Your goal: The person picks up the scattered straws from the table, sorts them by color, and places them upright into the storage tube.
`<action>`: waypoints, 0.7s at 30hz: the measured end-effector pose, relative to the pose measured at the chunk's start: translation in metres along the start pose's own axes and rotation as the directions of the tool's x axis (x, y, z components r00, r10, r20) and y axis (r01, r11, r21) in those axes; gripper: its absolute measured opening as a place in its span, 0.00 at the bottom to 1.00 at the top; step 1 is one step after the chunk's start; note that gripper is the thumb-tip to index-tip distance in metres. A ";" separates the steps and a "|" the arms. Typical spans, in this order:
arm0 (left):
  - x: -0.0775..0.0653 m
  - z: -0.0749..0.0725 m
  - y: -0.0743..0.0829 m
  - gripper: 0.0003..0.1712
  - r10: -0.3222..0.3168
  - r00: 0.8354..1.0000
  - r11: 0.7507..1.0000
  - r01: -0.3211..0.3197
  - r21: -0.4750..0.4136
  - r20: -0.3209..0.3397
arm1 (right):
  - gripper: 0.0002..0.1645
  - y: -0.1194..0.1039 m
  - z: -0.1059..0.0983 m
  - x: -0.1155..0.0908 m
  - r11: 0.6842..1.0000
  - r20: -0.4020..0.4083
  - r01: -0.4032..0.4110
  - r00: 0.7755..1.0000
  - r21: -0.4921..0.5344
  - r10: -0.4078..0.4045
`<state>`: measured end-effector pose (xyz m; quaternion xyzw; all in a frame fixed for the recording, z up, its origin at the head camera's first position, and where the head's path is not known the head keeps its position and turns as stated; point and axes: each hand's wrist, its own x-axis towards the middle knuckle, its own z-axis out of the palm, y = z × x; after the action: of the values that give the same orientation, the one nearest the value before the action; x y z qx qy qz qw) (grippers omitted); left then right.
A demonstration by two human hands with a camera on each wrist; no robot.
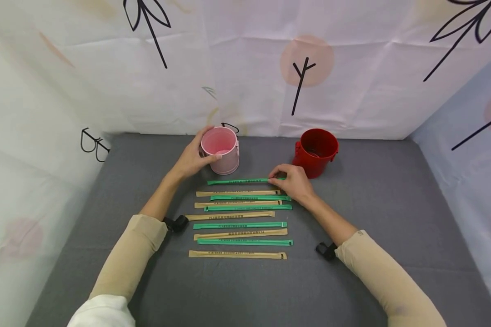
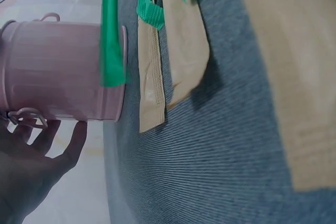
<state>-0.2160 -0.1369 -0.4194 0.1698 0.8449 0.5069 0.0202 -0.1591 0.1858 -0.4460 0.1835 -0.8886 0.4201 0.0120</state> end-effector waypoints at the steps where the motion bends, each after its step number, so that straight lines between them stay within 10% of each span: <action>1: 0.001 0.000 0.000 0.53 0.001 1.000 1.000 -0.001 -0.010 0.008 | 0.04 -0.001 -0.002 0.000 1.000 -0.006 -0.005 1.000 0.017 0.005; 12: -0.001 -0.008 0.022 0.52 0.024 0.998 0.987 -0.016 -0.160 0.049 | 0.10 -0.035 -0.031 0.000 0.963 -0.047 -0.071 0.995 0.262 0.086; 21: 0.005 0.000 -0.005 0.52 0.014 0.999 0.995 -0.010 -0.104 0.034 | 0.09 -0.078 -0.062 -0.004 0.958 -0.137 -0.029 0.988 0.286 0.070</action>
<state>-0.2224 -0.1375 -0.4225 0.1823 0.8160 0.5470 0.0407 -0.1374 0.1879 -0.3485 0.1299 -0.8205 0.5553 0.0398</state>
